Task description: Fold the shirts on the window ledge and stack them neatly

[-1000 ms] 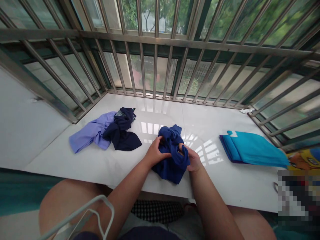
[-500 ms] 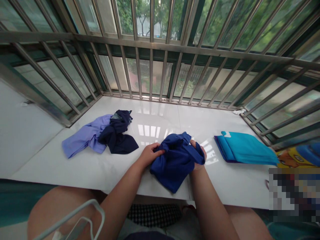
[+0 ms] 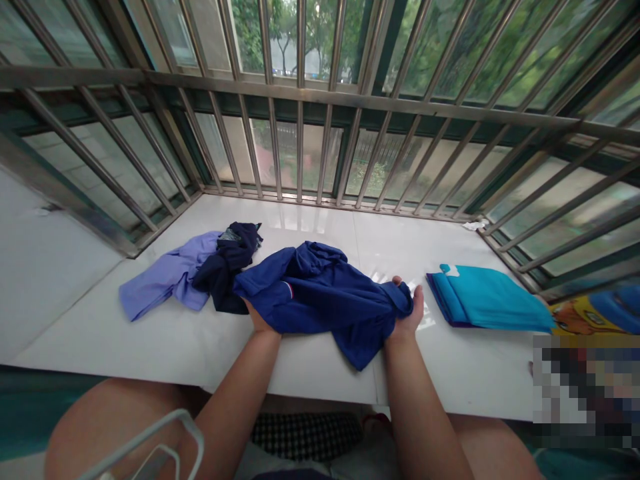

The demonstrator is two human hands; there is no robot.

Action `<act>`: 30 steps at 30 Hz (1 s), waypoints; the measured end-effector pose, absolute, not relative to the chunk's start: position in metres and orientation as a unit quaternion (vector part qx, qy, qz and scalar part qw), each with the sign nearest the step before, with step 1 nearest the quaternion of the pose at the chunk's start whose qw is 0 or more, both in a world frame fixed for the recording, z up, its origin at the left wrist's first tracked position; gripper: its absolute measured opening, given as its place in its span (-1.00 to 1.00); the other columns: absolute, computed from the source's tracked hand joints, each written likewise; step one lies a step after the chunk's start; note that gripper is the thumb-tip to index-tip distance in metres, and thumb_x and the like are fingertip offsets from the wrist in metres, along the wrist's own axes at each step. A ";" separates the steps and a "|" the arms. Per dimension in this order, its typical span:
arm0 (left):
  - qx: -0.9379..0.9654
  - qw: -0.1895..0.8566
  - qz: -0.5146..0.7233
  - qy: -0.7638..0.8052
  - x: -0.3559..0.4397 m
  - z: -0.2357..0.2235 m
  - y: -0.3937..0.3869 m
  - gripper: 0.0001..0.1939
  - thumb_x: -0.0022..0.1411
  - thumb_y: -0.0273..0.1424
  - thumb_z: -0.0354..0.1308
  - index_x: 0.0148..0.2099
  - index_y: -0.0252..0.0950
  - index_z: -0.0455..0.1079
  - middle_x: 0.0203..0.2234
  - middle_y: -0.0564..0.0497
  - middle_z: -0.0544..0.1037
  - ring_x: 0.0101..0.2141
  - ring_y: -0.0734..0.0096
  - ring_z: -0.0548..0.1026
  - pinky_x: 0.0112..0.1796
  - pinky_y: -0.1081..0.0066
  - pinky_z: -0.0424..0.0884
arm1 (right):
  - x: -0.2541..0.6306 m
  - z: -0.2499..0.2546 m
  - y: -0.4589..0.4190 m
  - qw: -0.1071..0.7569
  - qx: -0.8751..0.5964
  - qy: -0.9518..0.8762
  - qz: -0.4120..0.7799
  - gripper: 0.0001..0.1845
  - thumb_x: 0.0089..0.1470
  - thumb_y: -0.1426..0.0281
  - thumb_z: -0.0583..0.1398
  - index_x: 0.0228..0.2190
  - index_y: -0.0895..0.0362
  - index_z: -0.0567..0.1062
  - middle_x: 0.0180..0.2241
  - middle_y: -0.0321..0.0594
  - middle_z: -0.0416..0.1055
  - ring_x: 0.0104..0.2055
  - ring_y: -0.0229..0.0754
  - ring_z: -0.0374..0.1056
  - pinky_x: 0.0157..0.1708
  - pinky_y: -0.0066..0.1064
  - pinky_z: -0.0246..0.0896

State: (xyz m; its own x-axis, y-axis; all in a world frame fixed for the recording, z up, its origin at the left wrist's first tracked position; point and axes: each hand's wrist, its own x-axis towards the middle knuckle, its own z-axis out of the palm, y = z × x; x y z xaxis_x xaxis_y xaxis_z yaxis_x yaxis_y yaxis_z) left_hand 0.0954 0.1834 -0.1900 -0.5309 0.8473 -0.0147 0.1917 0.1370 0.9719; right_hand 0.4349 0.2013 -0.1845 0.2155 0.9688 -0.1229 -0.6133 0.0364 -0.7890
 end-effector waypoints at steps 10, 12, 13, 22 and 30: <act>0.673 0.068 0.584 0.449 0.111 -0.166 0.140 -0.61 0.57 -0.44 -0.07 0.27 -0.12 0.46 -0.09 -0.01 0.71 0.01 0.27 0.65 0.22 0.12 0.50 | 0.432 -0.182 0.207 0.637 -0.295 -0.094 0.706 -0.62 0.09 -0.03 0.42 -0.20 -0.04 0.67 -0.33 -0.22 0.68 -0.19 0.08 0.65 -0.02 0.06 0.54; 0.774 0.142 0.438 0.434 0.123 -0.158 0.132 -0.62 0.55 -0.37 0.03 0.31 -0.09 0.44 -0.04 -0.03 0.70 0.03 0.24 0.63 0.17 0.16 0.52 | 0.430 -0.187 0.200 0.617 -0.258 -0.126 0.733 -0.63 0.11 -0.07 0.42 -0.28 -0.07 0.64 -0.35 -0.27 0.65 -0.23 0.02 0.63 -0.09 -0.01 0.55; 0.801 0.167 0.364 0.444 0.131 -0.155 0.130 -0.53 0.50 -0.30 0.14 0.40 -0.08 0.38 0.09 -0.08 0.66 0.10 0.17 0.60 0.18 0.14 0.52 | 0.429 -0.191 0.195 0.606 -0.228 -0.156 0.746 -0.61 0.10 -0.11 0.42 -0.35 -0.08 0.61 -0.41 -0.31 0.61 -0.32 -0.03 0.59 -0.18 -0.08 0.55; 0.722 0.216 0.149 0.640 0.174 -0.167 0.165 -0.42 0.24 -0.57 0.18 0.29 -0.15 0.50 -0.14 -0.15 0.74 -0.06 -0.02 0.68 0.03 0.12 0.51 | 0.424 -0.203 0.187 0.571 -0.119 -0.319 0.747 -0.14 0.17 -0.21 0.33 -0.76 0.00 0.04 -0.74 -0.44 -0.15 -0.70 -0.29 -0.03 -0.59 -0.32 0.19; 0.307 0.062 0.744 0.591 0.087 -0.116 0.198 -0.59 0.21 -0.53 0.10 0.10 -0.22 0.46 -0.13 0.06 0.63 -0.09 0.32 0.59 0.14 0.25 0.49 | 0.416 -0.169 0.206 0.651 -0.113 -0.176 0.730 -0.32 0.37 0.04 0.26 -0.64 0.04 0.13 -0.58 -0.45 0.11 -0.50 -0.26 0.16 0.20 0.11 0.43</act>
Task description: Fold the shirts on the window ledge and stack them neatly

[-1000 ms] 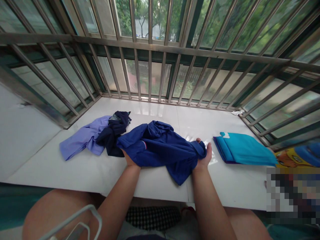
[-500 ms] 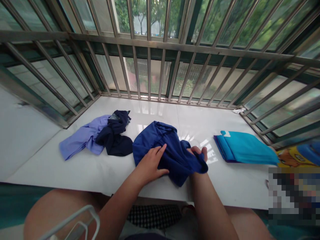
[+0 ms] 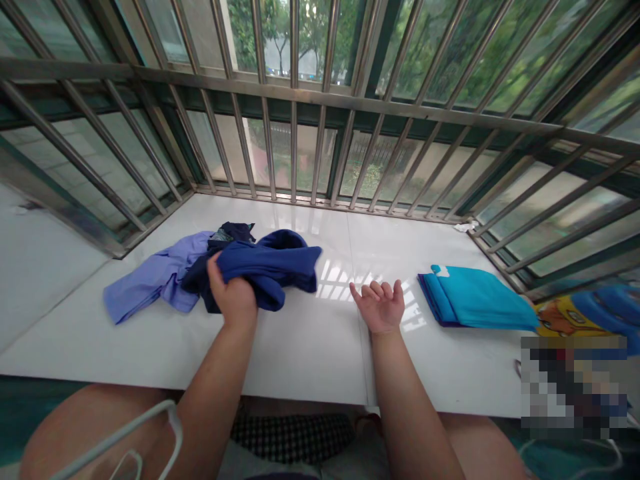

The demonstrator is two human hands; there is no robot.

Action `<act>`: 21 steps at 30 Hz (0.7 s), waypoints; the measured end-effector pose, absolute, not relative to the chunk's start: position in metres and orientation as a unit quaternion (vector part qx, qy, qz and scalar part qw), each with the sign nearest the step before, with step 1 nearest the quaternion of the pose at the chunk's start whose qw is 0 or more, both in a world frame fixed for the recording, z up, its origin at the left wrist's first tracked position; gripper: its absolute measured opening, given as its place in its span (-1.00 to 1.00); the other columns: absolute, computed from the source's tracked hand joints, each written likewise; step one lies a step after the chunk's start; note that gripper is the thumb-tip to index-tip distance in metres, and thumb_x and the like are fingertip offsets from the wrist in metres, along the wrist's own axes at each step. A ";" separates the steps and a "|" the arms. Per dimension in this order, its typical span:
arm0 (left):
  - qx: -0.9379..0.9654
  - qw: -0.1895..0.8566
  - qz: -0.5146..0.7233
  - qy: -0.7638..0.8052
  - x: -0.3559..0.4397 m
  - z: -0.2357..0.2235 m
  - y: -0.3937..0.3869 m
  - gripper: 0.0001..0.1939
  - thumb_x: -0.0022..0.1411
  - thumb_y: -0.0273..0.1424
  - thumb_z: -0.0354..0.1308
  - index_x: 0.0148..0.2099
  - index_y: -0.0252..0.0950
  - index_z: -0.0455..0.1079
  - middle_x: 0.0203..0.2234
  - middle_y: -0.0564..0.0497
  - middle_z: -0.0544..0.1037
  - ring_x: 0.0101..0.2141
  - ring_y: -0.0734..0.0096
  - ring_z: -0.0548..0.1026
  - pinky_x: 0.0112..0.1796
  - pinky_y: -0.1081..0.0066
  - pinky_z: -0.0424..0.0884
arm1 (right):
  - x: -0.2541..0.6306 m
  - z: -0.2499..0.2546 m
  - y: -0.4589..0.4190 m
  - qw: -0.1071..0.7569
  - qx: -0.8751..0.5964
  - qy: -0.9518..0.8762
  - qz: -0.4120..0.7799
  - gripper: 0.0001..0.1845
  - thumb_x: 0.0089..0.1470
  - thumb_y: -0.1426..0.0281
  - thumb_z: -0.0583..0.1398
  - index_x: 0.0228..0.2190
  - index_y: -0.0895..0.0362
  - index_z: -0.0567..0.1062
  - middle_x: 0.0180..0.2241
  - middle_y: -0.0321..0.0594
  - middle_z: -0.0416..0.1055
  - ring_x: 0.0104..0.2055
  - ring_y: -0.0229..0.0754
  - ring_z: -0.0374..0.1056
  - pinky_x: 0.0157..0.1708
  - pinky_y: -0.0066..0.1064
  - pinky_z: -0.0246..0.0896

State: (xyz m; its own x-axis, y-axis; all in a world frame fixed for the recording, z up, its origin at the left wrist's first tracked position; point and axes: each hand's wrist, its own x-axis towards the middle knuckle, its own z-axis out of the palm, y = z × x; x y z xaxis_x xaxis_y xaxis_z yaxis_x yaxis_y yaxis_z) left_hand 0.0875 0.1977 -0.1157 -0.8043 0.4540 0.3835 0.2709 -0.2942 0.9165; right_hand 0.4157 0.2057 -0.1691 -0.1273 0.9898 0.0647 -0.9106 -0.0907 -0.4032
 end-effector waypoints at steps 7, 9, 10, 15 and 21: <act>0.316 -0.192 0.860 0.353 0.032 -0.020 0.205 -0.86 0.43 -0.39 0.11 0.01 -0.16 0.37 -0.18 0.07 0.50 -0.08 0.32 0.57 0.11 0.19 0.54 | 0.414 -0.177 0.209 0.631 -0.126 -0.193 0.741 -0.34 0.35 0.02 0.27 -0.61 0.04 0.14 -0.56 -0.44 0.14 -0.46 -0.25 0.19 0.15 0.02 0.47; 0.367 -0.240 0.798 0.413 0.016 -0.027 0.209 -0.75 0.44 -0.37 0.13 0.12 -0.23 0.38 -0.09 0.02 0.51 0.00 0.26 0.56 0.18 0.13 0.50 | 0.414 -0.177 0.209 0.628 -0.128 -0.198 0.742 -0.36 0.35 0.03 0.28 -0.60 0.04 0.16 -0.55 -0.45 0.14 -0.46 -0.25 0.20 0.12 0.00 0.49; 0.410 -0.238 0.746 0.467 0.007 -0.038 0.212 -0.67 0.43 -0.38 0.14 0.20 -0.27 0.37 -0.02 -0.02 0.52 0.05 0.22 0.54 0.22 0.09 0.47 | 0.414 -0.177 0.209 0.626 -0.128 -0.200 0.743 -0.37 0.34 0.03 0.28 -0.60 0.04 0.17 -0.55 -0.45 0.15 -0.46 -0.25 0.20 0.11 -0.01 0.49; 0.628 -0.035 0.349 0.695 -0.038 -0.123 0.235 -0.44 0.28 -0.44 0.14 0.30 -0.45 0.39 0.11 -0.31 0.55 0.21 -0.10 0.47 0.30 -0.09 0.38 | 0.414 -0.177 0.210 0.618 -0.131 -0.203 0.748 -0.37 0.31 0.04 0.32 -0.60 0.05 0.17 -0.54 -0.45 0.18 -0.45 -0.26 0.23 0.07 -0.05 0.51; 0.630 -0.068 0.302 0.712 -0.014 -0.186 0.212 -0.43 0.43 -0.33 0.04 0.39 -0.48 0.34 0.35 -0.48 0.39 0.40 -0.21 0.30 0.41 -0.20 0.18 | 0.413 -0.179 0.212 0.618 -0.161 -0.190 0.746 -0.47 0.28 0.07 0.35 -0.55 0.02 0.28 -0.54 -0.47 0.21 -0.46 -0.26 0.24 0.02 -0.10 0.52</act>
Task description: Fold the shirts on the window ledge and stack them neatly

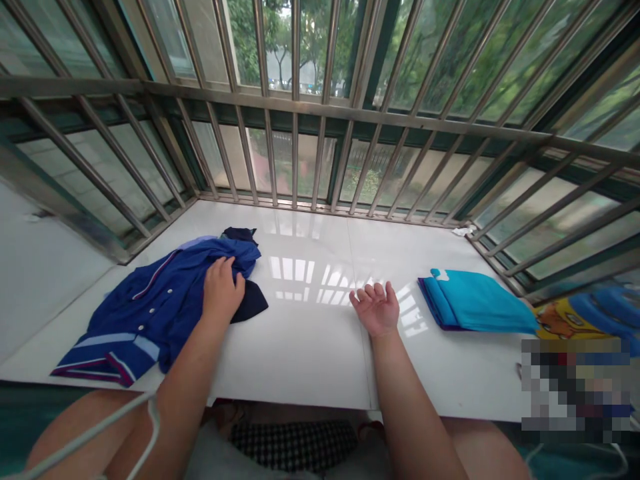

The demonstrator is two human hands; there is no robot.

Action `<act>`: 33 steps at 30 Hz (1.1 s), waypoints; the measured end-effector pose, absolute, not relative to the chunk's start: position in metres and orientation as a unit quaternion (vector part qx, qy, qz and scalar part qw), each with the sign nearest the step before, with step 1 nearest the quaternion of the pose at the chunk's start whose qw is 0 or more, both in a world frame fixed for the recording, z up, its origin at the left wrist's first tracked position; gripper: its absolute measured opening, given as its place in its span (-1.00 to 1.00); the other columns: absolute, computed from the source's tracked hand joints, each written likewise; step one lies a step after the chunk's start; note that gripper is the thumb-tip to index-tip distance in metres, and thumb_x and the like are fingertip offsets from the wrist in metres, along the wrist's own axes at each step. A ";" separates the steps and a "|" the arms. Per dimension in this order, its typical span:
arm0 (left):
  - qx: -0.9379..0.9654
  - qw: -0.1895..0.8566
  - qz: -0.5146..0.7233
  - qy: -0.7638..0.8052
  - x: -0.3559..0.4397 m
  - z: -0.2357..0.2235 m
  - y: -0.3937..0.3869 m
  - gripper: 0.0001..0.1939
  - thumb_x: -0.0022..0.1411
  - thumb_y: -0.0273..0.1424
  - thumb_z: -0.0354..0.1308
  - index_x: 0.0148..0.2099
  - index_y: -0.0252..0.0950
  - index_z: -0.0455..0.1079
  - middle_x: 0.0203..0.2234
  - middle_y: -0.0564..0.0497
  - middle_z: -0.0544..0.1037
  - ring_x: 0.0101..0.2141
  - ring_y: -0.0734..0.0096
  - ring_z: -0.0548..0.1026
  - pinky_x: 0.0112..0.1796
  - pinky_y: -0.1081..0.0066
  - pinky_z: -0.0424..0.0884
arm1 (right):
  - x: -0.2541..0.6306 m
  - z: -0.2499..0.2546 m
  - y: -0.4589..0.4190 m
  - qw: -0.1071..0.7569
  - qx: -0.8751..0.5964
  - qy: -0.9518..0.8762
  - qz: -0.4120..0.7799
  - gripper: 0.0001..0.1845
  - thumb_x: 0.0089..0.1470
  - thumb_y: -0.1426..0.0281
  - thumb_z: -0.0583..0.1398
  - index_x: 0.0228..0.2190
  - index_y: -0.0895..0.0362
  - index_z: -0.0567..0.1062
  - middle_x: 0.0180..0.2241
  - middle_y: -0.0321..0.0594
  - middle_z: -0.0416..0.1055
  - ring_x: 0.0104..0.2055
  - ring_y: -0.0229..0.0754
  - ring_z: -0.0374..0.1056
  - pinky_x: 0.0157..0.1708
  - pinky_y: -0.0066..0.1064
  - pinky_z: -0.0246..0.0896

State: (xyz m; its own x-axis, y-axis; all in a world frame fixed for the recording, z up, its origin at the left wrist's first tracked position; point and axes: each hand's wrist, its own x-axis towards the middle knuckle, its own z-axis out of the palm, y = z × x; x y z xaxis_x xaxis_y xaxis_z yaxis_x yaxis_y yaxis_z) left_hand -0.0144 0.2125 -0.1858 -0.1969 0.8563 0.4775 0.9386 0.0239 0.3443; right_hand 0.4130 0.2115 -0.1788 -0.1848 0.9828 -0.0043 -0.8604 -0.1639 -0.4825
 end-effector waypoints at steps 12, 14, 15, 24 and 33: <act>-0.733 -0.113 -0.257 -0.619 -0.027 -0.206 0.213 -0.53 0.43 -0.21 -0.01 0.17 -0.26 0.57 0.27 -0.23 0.57 0.27 0.09 0.49 0.37 0.06 0.32 | 0.413 -0.180 0.213 0.626 -0.244 -0.228 0.705 -0.61 0.19 0.01 0.41 -0.43 -0.02 0.46 -0.56 -0.49 0.19 -0.48 -0.26 0.26 -0.09 -0.19 0.54; -0.703 -0.092 -0.275 -0.650 -0.046 -0.200 0.227 -0.59 0.38 -0.28 0.00 0.09 -0.29 0.57 0.14 -0.26 0.64 0.16 0.09 0.56 0.30 0.09 0.40 | 0.412 -0.181 0.213 0.626 -0.248 -0.226 0.704 -0.62 0.19 0.02 0.40 -0.43 -0.02 0.47 -0.57 -0.49 0.19 -0.49 -0.26 0.26 -0.10 -0.19 0.54; -0.689 -0.076 -0.274 -0.666 -0.050 -0.196 0.232 -0.63 0.36 -0.31 0.01 0.05 -0.29 0.56 0.08 -0.27 0.66 0.11 0.08 0.57 0.27 0.10 0.43 | 0.412 -0.182 0.214 0.628 -0.249 -0.222 0.703 -0.63 0.19 0.02 0.40 -0.43 -0.02 0.47 -0.57 -0.49 0.19 -0.49 -0.26 0.26 -0.12 -0.20 0.54; -0.699 -0.058 -0.138 -0.699 0.090 -0.177 0.213 -0.63 0.55 -0.21 -0.06 -0.08 -0.22 0.55 -0.17 -0.17 0.67 -0.13 0.10 0.60 -0.12 0.25 0.43 | 0.412 -0.188 0.221 0.636 -0.262 -0.213 0.693 -0.62 0.19 0.03 0.41 -0.44 0.00 0.49 -0.59 -0.48 0.22 -0.50 -0.27 0.27 -0.20 -0.26 0.52; -0.732 -0.124 -0.094 -0.663 0.129 -0.177 0.206 -0.54 0.56 -0.14 -0.04 -0.26 -0.16 0.60 -0.24 -0.08 0.72 -0.21 0.18 0.63 -0.24 0.32 0.32 | 0.413 -0.182 0.213 0.528 -0.476 -0.473 0.520 -0.44 0.23 -0.24 0.26 -0.39 -0.01 0.57 -0.60 -0.37 0.31 -0.51 -0.16 0.26 -0.27 -0.23 0.42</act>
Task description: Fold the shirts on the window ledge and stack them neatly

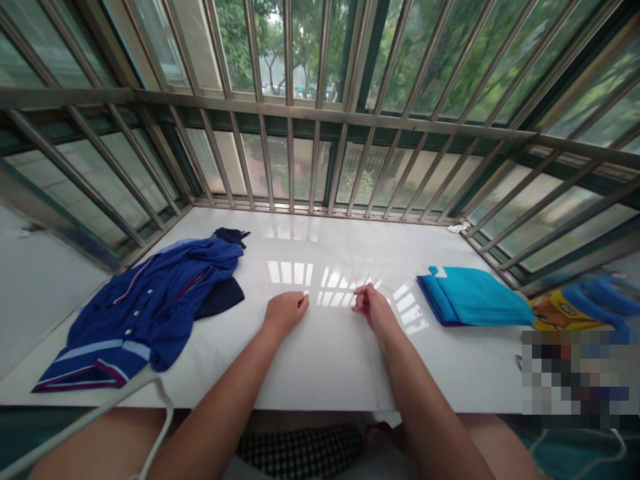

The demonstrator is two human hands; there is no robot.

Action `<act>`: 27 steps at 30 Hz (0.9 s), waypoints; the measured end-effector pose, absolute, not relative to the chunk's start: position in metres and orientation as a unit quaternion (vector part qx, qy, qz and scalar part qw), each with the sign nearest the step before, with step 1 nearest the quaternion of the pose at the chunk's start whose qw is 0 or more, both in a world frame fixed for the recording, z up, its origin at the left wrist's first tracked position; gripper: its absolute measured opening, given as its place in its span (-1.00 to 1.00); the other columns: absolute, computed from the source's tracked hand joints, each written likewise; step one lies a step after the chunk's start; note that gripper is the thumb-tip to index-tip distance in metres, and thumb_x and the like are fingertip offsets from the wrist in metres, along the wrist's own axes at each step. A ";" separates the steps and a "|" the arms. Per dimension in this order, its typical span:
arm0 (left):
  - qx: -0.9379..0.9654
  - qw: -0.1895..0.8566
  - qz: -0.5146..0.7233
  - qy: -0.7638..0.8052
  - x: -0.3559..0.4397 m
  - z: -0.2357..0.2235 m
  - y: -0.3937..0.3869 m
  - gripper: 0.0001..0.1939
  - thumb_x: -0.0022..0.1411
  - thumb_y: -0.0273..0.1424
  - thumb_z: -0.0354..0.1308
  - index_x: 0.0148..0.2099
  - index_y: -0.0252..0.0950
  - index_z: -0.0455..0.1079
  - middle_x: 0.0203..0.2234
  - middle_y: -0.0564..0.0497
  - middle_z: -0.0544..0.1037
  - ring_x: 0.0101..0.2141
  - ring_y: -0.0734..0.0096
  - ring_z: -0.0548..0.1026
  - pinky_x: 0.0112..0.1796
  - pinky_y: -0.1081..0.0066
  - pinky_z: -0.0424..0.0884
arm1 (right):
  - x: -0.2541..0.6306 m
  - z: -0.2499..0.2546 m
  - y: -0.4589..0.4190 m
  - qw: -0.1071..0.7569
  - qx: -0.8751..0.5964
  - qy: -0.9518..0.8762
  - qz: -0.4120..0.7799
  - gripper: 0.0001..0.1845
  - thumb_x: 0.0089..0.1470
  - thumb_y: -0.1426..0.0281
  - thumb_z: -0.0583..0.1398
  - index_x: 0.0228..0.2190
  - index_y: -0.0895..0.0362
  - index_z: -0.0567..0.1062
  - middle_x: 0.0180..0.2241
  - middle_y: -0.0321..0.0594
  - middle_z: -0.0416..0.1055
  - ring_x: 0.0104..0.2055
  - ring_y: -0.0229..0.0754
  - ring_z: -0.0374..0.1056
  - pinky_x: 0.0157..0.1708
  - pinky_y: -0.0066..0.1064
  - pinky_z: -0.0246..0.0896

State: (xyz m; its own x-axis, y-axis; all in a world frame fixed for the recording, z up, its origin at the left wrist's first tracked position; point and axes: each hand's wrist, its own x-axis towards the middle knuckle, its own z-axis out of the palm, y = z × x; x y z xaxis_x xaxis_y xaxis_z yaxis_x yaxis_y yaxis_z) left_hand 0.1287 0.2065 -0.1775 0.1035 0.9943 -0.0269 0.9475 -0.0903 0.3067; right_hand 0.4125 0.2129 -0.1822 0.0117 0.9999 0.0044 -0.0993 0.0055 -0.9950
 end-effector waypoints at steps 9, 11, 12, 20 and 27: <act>0.713 0.149 0.121 0.674 0.126 -0.177 0.209 -0.53 0.54 -0.12 -0.02 -0.33 -0.16 0.57 -0.30 -0.05 0.71 -0.25 0.21 0.61 -0.31 0.34 0.22 | 0.591 -0.140 0.221 0.208 -0.842 -0.477 -0.144 -0.29 0.31 0.07 0.13 0.25 0.32 0.48 0.27 0.46 0.34 0.32 0.51 0.24 0.21 0.30 0.11; 0.714 0.151 0.125 0.673 0.125 -0.178 0.209 -0.53 0.54 -0.12 -0.03 -0.34 -0.16 0.56 -0.30 -0.04 0.71 -0.26 0.22 0.60 -0.32 0.34 0.20 | 0.612 -0.151 0.222 0.152 -0.867 -0.456 -0.129 -0.16 0.30 0.02 0.13 0.32 0.43 0.40 0.28 0.58 0.30 0.31 0.58 0.25 0.17 0.32 0.14; 0.713 0.152 0.125 0.673 0.125 -0.178 0.210 -0.53 0.54 -0.11 -0.02 -0.34 -0.15 0.56 -0.30 -0.04 0.71 -0.26 0.22 0.60 -0.31 0.34 0.21 | 0.620 -0.156 0.223 0.135 -0.866 -0.465 -0.122 -0.18 0.32 0.03 0.11 0.30 0.45 0.41 0.23 0.59 0.35 0.27 0.57 0.30 0.13 0.29 0.17; 0.710 0.158 0.137 0.672 0.124 -0.178 0.210 -0.53 0.52 -0.12 -0.01 -0.36 -0.15 0.56 -0.32 -0.04 0.70 -0.25 0.20 0.60 -0.29 0.34 0.25 | 0.655 -0.134 0.228 0.274 -0.881 -0.360 -0.139 -0.45 0.35 0.05 0.09 -0.19 0.20 0.69 -0.36 0.29 0.51 -0.33 0.27 0.45 -0.32 0.05 0.18; 0.683 0.257 0.238 0.641 0.115 -0.185 0.212 -0.37 0.55 0.06 -0.18 -0.17 -0.15 0.63 -0.34 -0.04 0.72 -0.29 0.22 0.63 -0.24 0.33 0.39 | 0.493 -0.112 0.204 0.472 -0.654 -0.584 -0.093 -0.42 0.44 0.05 0.07 0.21 0.16 0.56 0.12 0.22 0.55 0.19 0.27 0.45 0.16 0.15 0.32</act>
State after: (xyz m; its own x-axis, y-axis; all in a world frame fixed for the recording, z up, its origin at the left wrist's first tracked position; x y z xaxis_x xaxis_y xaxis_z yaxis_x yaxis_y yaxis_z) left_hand 0.1150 0.2117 -0.1855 0.0649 0.9979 -0.0043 0.7531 -0.0462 0.6563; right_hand 0.4926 0.2045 -0.1117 0.3015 0.6761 0.6723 0.8515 0.1264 -0.5090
